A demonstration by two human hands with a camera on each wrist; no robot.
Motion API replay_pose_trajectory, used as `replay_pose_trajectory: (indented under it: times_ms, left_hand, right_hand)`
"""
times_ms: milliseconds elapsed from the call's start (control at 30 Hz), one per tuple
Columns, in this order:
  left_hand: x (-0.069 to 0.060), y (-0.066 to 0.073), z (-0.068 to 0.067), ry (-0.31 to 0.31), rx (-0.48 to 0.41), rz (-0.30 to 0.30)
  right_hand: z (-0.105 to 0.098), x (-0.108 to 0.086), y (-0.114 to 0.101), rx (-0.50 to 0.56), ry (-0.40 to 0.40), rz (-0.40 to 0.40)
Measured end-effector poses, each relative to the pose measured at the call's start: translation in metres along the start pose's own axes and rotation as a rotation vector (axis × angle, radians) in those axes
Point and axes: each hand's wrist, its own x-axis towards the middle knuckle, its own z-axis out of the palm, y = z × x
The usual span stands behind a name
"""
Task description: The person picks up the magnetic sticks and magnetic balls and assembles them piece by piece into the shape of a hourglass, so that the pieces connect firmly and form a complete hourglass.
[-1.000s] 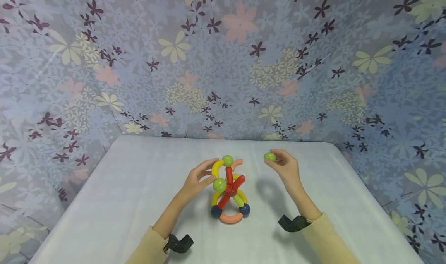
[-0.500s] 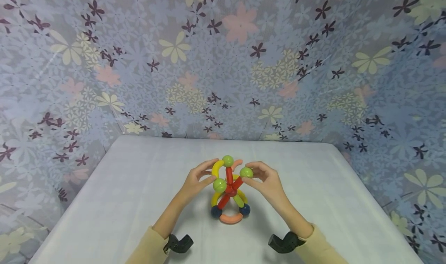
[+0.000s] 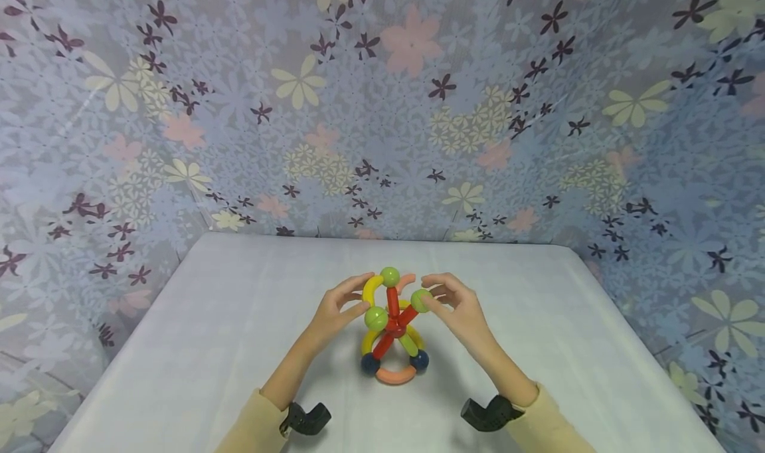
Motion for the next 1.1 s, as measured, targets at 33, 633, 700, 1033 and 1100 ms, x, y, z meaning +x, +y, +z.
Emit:
replay_pose_trajectory:
  times_ms: [33,633,700,1033,1100]
  left_hand:
    - [0.0,0.0,0.0,0.0,0.001,0.004]
    - [0.001,-0.001,0.001,-0.005,0.0,0.007]
    - [0.001,-0.001,0.001,-0.008,0.001,0.006]
    - [0.001,-0.001,0.0,-0.003,0.006,0.019]
    - [0.0,-0.002,0.0,-0.002,0.011,0.018]
  right_hand:
    - [0.0,0.002,0.002,0.009,0.02,0.035]
    - [0.031,0.044,0.106,-0.147,0.013,0.19]
    - [0.035,0.046,0.11,-0.149,-0.012,0.181]
    - [0.044,0.044,0.115,-0.282,-0.09,0.089]
    - [0.044,0.045,0.113,-0.303,-0.1,0.07]
